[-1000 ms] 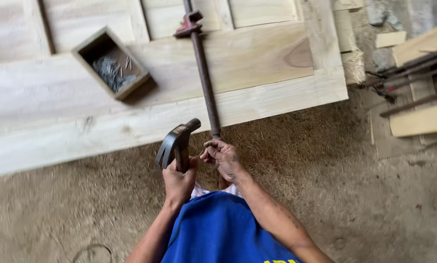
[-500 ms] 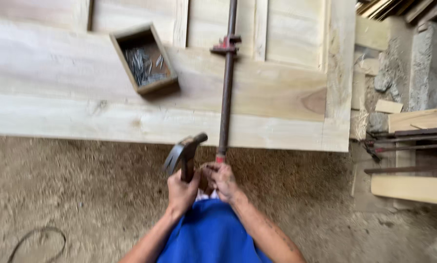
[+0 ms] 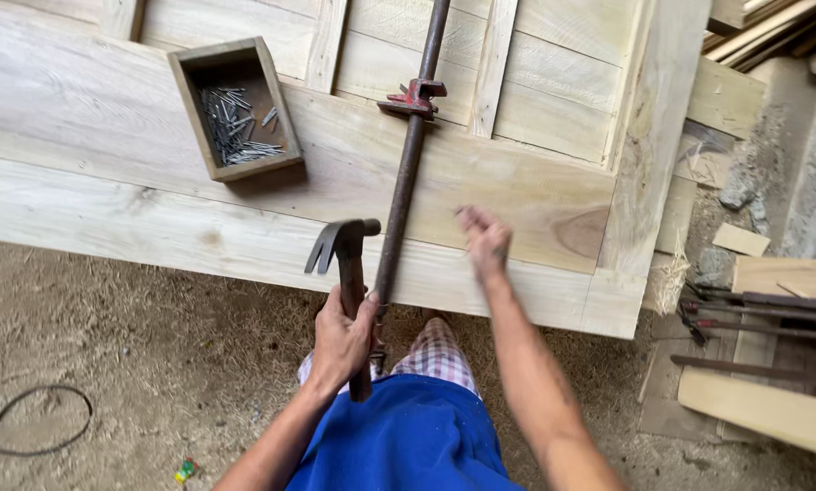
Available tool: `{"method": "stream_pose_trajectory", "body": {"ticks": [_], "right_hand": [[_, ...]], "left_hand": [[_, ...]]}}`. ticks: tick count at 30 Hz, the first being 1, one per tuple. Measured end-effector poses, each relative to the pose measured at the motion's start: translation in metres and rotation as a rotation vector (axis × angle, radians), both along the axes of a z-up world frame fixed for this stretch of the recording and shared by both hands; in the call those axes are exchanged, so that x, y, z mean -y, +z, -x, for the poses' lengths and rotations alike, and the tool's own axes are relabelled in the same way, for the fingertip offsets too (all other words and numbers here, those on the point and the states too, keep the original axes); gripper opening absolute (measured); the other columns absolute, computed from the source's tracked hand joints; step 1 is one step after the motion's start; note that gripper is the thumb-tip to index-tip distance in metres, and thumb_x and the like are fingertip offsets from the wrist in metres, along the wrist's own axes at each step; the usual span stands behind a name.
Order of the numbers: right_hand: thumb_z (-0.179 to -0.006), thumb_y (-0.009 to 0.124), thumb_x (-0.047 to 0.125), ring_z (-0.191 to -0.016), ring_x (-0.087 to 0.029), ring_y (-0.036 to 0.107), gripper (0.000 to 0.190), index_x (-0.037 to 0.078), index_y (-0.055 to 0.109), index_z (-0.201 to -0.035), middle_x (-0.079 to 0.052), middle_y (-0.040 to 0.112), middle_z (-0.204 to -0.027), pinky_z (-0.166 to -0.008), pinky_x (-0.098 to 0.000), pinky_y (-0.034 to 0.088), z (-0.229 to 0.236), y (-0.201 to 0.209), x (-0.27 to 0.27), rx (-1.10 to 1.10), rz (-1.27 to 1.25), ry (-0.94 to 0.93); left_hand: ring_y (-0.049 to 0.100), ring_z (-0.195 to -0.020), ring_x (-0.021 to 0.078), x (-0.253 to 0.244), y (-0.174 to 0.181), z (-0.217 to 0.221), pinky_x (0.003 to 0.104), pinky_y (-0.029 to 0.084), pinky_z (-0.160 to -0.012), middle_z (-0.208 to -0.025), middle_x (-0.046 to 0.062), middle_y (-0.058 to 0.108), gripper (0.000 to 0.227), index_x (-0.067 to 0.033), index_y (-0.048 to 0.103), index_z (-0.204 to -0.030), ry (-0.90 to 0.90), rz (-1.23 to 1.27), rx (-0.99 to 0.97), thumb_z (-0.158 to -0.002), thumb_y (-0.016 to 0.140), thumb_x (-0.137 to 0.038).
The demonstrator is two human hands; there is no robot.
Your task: The person hammers nails into a wooden frame using a hammer and a box of nails. They adjust a clamp on the frame and continue nailing along the edges. A dog briefly enters the scene and is petted before the person resumes nailing.
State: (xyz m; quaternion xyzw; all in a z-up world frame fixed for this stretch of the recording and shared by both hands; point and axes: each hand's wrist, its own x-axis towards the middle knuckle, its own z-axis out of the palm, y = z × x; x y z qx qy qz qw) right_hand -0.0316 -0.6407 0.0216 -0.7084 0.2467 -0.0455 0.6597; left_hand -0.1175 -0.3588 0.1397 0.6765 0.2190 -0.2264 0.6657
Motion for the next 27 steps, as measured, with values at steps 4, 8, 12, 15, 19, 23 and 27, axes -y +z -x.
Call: {"method": "stream_pose_trajectory", "body": {"ticks": [4,8,12,15,19,23,27], "right_hand": [[-0.094,0.074,0.017,-0.069,-0.010,0.059,0.025,-0.003,0.077,-0.109,-0.009,0.072,-0.079,-0.063,-0.0254,0.047,-0.110,-0.031,0.093,0.110,0.543,0.147],[-0.095,0.077,0.020,-0.086,-0.020,0.074,0.021,0.003,0.078,-0.107,-0.011,0.077,-0.098,-0.078,-0.0330,0.057,-0.142,-0.045,0.093,0.312,0.575,0.245],[-0.092,0.076,0.024,-0.087,-0.031,0.073,0.017,0.011,0.079,-0.103,-0.011,0.075,-0.096,-0.074,-0.0373,0.056,-0.139,-0.014,0.072,0.186,0.672,0.239],[-0.092,0.075,0.026,-0.086,-0.032,0.072,0.018,0.012,0.079,-0.102,-0.011,0.075,-0.095,-0.074,-0.0379,0.056,-0.131,-0.003,0.070,0.157,0.692,0.211],[-0.094,0.074,0.027,-0.084,-0.033,0.071,0.017,0.012,0.078,-0.101,-0.011,0.074,-0.093,-0.071,-0.0408,0.055,-0.139,-0.002,0.071,0.147,0.734,0.249],[-0.093,0.075,0.026,-0.081,-0.034,0.069,0.015,0.013,0.079,-0.100,-0.012,0.072,-0.091,-0.070,-0.0426,0.055,-0.141,-0.005,0.073,0.199,0.803,0.258],[-0.094,0.073,0.025,-0.079,-0.032,0.070,0.013,0.014,0.078,-0.098,-0.010,0.072,-0.087,-0.069,-0.0417,0.055,-0.139,-0.010,0.071,0.138,0.753,0.246]], "left_hand": [[0.060,-0.059,0.0187,0.060,-0.001,-0.051,0.036,0.052,-0.055,-0.065,0.012,0.062,0.035,0.0025,0.064,-0.104,-0.119,-0.262,0.129,-0.096,0.072,-0.031],[0.069,-0.061,0.0298,0.105,0.017,-0.075,0.044,0.055,-0.059,-0.069,0.018,0.067,0.055,-0.0013,0.052,-0.136,-0.197,-0.342,0.039,-0.089,0.067,-0.025],[0.072,-0.072,0.0385,0.137,0.038,-0.116,0.047,0.055,-0.067,-0.079,0.026,0.070,0.063,0.0027,0.043,-0.144,-0.271,-0.453,0.253,-0.092,0.067,-0.022],[0.070,-0.071,0.0433,0.158,0.048,-0.153,0.052,0.052,-0.066,-0.073,0.028,0.069,0.064,-0.0014,0.040,-0.148,-0.308,-0.469,0.198,-0.092,0.064,-0.021],[0.067,-0.073,0.0478,0.173,0.061,-0.191,0.057,0.050,-0.066,-0.075,0.029,0.067,0.067,-0.0005,0.035,-0.152,-0.356,-0.488,0.455,-0.095,0.064,-0.020],[0.064,-0.068,0.0503,0.189,0.055,-0.208,0.062,0.047,-0.062,-0.072,0.029,0.067,0.074,-0.0007,0.029,-0.155,-0.418,-0.521,0.538,-0.092,0.063,-0.016],[0.065,-0.069,0.0497,0.191,0.030,-0.220,0.061,0.049,-0.064,-0.074,0.028,0.068,0.073,-0.0019,0.027,-0.154,-0.621,-0.617,0.418,-0.093,0.065,-0.017]]}}
